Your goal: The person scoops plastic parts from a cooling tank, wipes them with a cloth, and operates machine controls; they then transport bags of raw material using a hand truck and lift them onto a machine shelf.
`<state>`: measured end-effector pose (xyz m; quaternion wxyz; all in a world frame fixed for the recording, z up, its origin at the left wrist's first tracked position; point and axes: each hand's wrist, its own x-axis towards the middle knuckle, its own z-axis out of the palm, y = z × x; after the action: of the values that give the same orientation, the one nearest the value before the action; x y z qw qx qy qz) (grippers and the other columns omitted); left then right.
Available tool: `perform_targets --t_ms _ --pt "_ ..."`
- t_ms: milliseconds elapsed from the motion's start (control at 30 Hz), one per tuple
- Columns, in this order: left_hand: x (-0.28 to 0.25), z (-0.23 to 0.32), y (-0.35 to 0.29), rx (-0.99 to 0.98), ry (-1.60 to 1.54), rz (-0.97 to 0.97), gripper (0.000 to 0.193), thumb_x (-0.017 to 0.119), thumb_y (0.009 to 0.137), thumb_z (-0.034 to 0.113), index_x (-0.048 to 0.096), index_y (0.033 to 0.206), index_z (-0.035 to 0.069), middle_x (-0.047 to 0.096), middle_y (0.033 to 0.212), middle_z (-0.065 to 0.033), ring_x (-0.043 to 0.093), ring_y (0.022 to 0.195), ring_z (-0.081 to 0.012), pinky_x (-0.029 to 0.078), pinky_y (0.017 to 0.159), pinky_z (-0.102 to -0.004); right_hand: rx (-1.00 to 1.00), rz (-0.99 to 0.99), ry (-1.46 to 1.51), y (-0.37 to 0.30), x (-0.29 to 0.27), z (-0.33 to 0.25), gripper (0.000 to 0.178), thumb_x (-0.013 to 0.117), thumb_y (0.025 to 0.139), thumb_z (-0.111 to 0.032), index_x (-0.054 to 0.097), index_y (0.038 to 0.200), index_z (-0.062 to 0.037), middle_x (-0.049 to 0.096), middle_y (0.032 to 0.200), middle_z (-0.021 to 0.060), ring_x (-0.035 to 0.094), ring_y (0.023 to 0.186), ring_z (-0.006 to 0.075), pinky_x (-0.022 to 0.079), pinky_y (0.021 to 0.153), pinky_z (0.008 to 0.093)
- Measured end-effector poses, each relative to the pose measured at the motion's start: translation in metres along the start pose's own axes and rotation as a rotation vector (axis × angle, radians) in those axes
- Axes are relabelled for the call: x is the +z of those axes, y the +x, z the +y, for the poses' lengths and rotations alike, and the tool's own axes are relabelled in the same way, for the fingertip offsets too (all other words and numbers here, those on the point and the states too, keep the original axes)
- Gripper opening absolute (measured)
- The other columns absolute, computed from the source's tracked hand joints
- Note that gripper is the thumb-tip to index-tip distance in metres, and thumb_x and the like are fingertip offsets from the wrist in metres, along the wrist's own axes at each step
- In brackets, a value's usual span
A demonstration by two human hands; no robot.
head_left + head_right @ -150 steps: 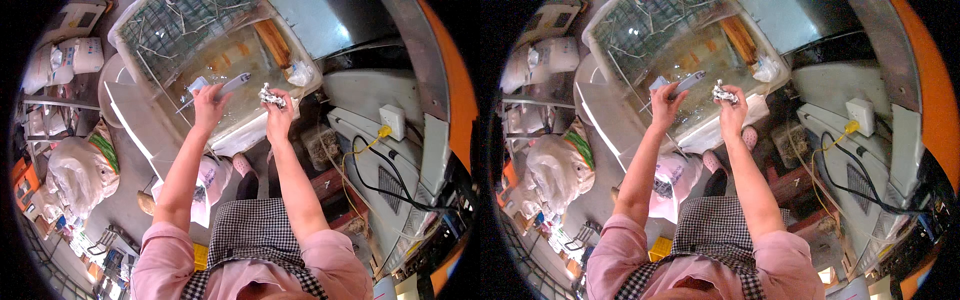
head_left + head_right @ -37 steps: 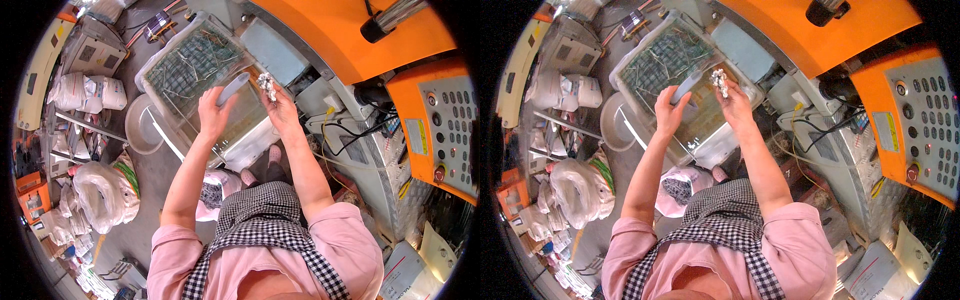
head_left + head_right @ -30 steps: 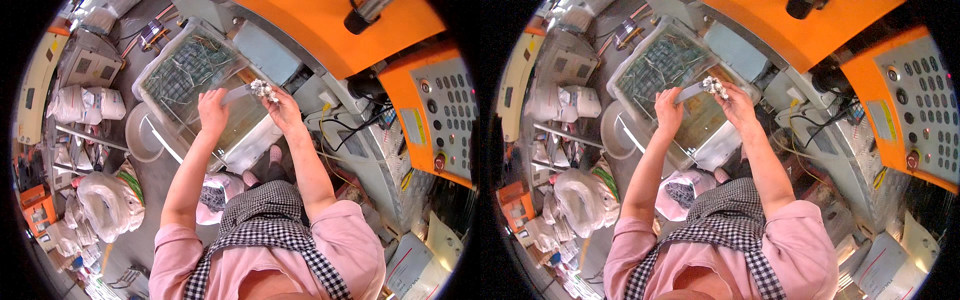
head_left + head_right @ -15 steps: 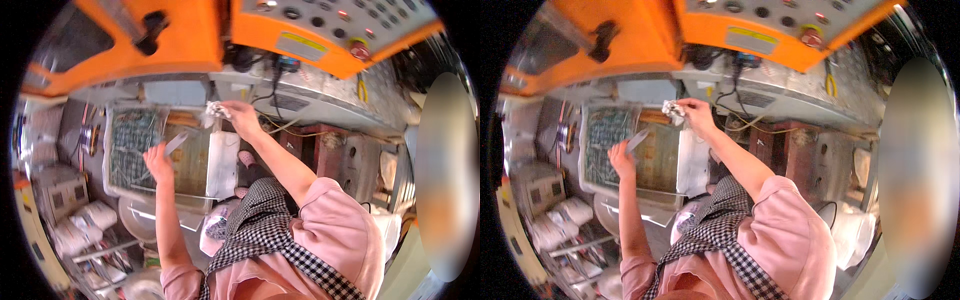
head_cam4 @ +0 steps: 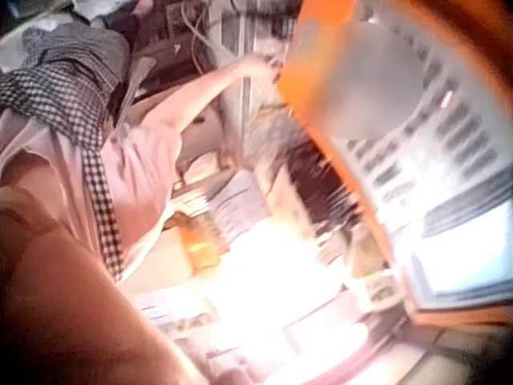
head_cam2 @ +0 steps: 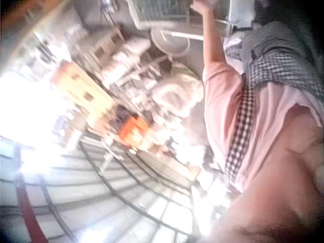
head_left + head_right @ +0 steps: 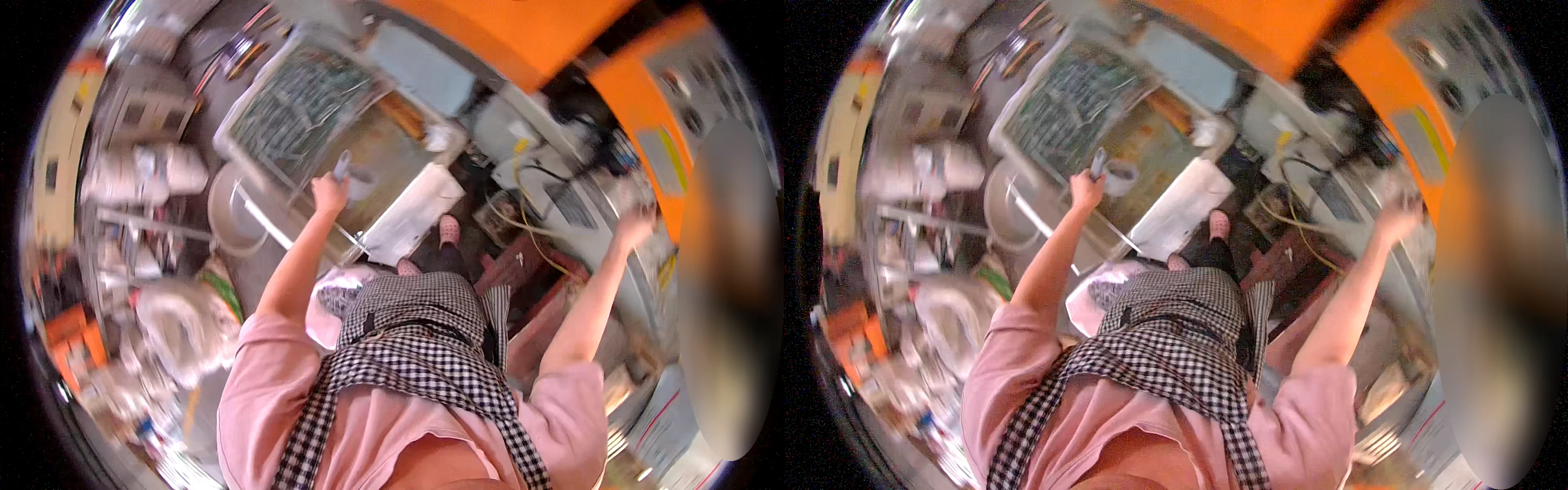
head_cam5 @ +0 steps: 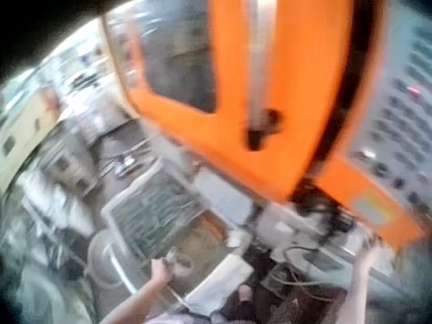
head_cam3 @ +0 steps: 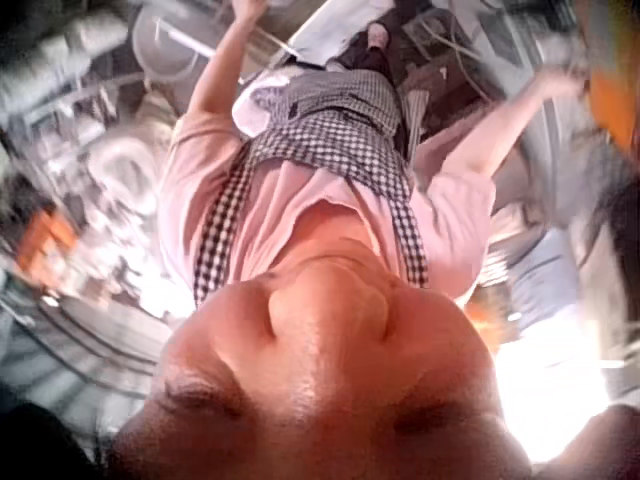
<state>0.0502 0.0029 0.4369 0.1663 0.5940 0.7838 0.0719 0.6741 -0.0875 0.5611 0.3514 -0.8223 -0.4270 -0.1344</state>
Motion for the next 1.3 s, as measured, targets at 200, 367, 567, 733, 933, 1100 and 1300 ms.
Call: perform_targets --t_ms 200,367,567,733,933,1100,1300 --pt "0.086 -0.079 -0.02 -0.99 -0.924 -0.001 0.038 0.059 0.082 0.032 0.058 0.083 -0.006 0.063 0.084 -0.021 0.063 0.077 -0.0351 0.051 0.058 -0.0396 -0.011 -0.299 0.297 -0.155 0.032 -0.145 0.014 0.051 0.081 0.003 0.055 0.095 0.0044 0.057 0.093 0.0152 0.053 0.088 0.0275 0.043 0.079 0.0357" --pt "0.252 -0.164 -0.004 -1.29 -1.851 0.471 0.027 0.044 0.088 0.004 0.036 0.108 -0.012 0.051 0.101 -0.0246 0.06 0.076 -0.0409 0.059 0.056 -0.0448 -0.011 -1.07 0.573 -0.312 0.155 -0.174 0.015 0.053 0.081 -0.001 0.057 0.095 -0.0008 0.056 0.091 0.0139 0.055 0.086 0.0279 0.044 0.077 0.0349" --pt "0.377 -0.197 0.092 -1.328 -1.998 0.642 0.032 0.046 0.086 0.003 0.033 0.108 -0.016 0.048 0.102 -0.0278 0.059 0.079 -0.0429 0.06 0.061 -0.0422 -0.021 -1.35 0.628 -0.437 0.261 -0.18 0.015 0.052 0.08 -0.001 0.056 0.094 -0.0008 0.054 0.093 0.014 0.055 0.086 0.0306 0.045 0.076 0.0355" --pt "0.446 -0.229 0.18 -1.188 -1.974 0.817 0.037 0.052 0.085 0.011 0.034 0.103 -0.017 0.05 0.098 -0.0286 0.06 0.074 -0.0399 0.06 0.058 -0.0369 -0.17 -1.366 0.634 -0.496 0.303 -0.133 0.014 0.05 0.083 0.002 0.056 0.096 -0.0007 0.054 0.092 0.0115 0.057 0.07 0.0199 0.048 0.059 0.0276" --pt "0.411 -0.234 0.248 -1.081 -1.74 0.317 0.033 0.059 0.085 0.028 0.05 0.093 -0.004 0.057 0.079 -0.0092 0.062 0.071 -0.0211 0.051 0.055 -0.0237 -0.153 -1.405 0.581 -0.502 0.342 -0.122 0.019 0.051 0.083 0.002 0.054 0.101 0.001 0.05 0.098 0.0136 0.058 0.075 0.0207 0.051 0.062 0.0271" --pt "0.398 -0.242 0.129 -0.467 -0.145 0.494 0.048 0.072 0.072 0.028 0.049 0.104 0.0 0.053 0.099 -0.021 0.051 0.095 -0.0329 0.043 0.08 -0.0396 -0.121 -1.457 0.486 -0.506 0.331 -0.118 0.028 0.053 0.081 0.003 0.051 0.108 0.001 0.047 0.103 0.0134 0.058 0.079 0.0204 0.051 0.066 0.0271" --pt "0.369 -0.248 -0.008 -0.86 0.139 0.057 0.038 0.064 0.075 0.022 0.048 0.101 -0.001 0.055 0.099 -0.0234 0.053 0.094 -0.0368 0.039 0.084 -0.0442 -0.128 -1.575 0.471 -0.51 0.303 -0.139 0.032 0.051 0.082 0.003 0.048 0.114 -0.0019 0.046 0.104 0.0132 0.057 0.08 0.0202 0.05 0.065 0.0288"
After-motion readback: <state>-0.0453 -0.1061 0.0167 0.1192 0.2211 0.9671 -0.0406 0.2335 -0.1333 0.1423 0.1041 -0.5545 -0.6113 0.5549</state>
